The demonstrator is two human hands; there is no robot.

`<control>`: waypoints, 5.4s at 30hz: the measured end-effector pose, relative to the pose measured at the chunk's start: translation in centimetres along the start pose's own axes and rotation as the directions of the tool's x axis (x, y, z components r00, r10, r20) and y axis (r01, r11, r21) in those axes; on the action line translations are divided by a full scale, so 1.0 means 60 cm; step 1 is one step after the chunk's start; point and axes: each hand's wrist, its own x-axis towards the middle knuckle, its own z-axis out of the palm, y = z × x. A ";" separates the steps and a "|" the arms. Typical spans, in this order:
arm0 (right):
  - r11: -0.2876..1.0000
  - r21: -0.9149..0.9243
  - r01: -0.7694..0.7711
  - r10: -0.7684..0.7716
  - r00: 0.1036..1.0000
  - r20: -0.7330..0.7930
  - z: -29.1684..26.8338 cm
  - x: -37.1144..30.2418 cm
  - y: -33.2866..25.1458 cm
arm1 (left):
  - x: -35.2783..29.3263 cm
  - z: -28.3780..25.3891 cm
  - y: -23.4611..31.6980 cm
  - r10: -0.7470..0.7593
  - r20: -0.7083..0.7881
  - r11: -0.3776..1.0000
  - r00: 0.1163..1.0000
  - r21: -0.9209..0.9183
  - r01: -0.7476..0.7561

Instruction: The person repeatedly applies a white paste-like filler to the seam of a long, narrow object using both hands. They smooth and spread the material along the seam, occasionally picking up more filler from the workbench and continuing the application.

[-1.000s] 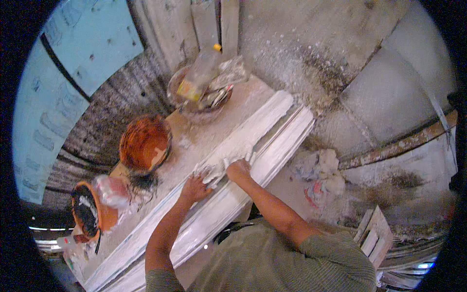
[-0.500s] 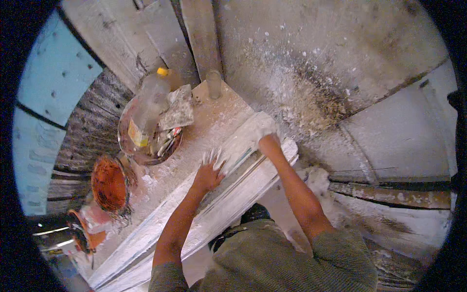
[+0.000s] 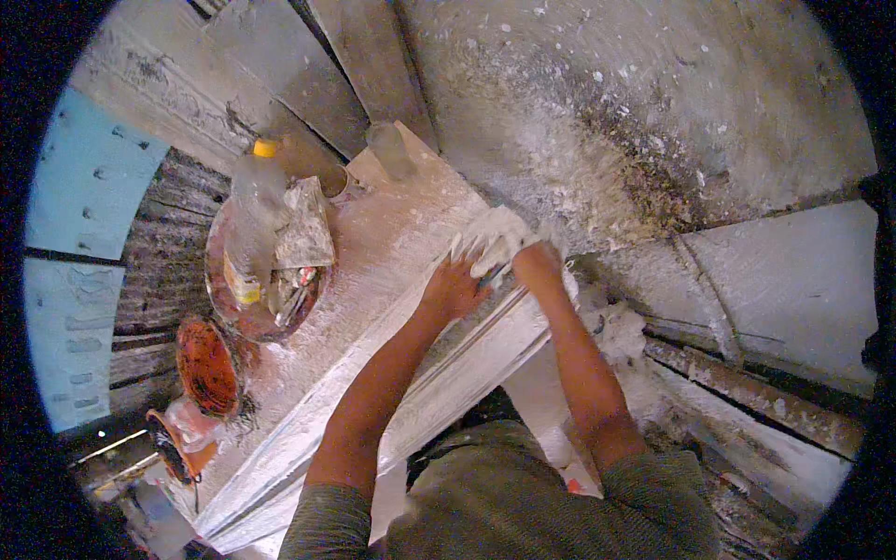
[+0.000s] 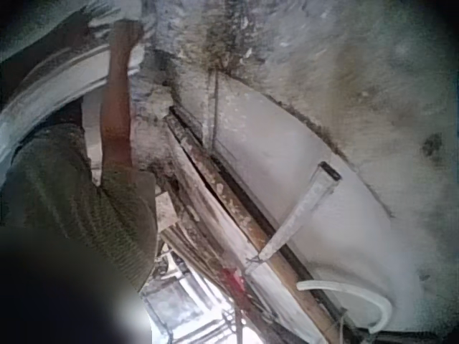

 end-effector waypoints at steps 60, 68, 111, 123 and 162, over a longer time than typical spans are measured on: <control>0.998 -0.052 0.030 -0.047 0.931 -0.361 0.328 -0.299 -0.818 | -1.548 0.511 0.019 -0.994 0.089 -0.112 -0.068 -0.804 0.584; 0.912 -0.297 0.283 -0.406 0.731 -0.549 0.398 -0.407 -1.054 | -1.609 0.489 -0.114 -0.995 -0.096 0.082 0.005 -0.817 0.571; 1.000 -0.025 -0.007 0.002 0.978 -0.208 0.257 -0.262 -0.964 | -1.373 0.291 -0.442 -0.072 0.096 0.997 0.993 0.020 0.070; 0.986 0.166 0.023 0.127 0.543 -0.830 0.188 -0.113 -0.457 | -0.898 0.198 -0.317 -0.037 0.197 0.994 0.980 -0.091 0.056; 0.989 -0.065 0.135 -0.139 0.988 -0.067 0.246 -0.194 -0.828 | -1.069 0.192 -0.293 -0.238 0.132 0.956 0.962 -0.144 0.256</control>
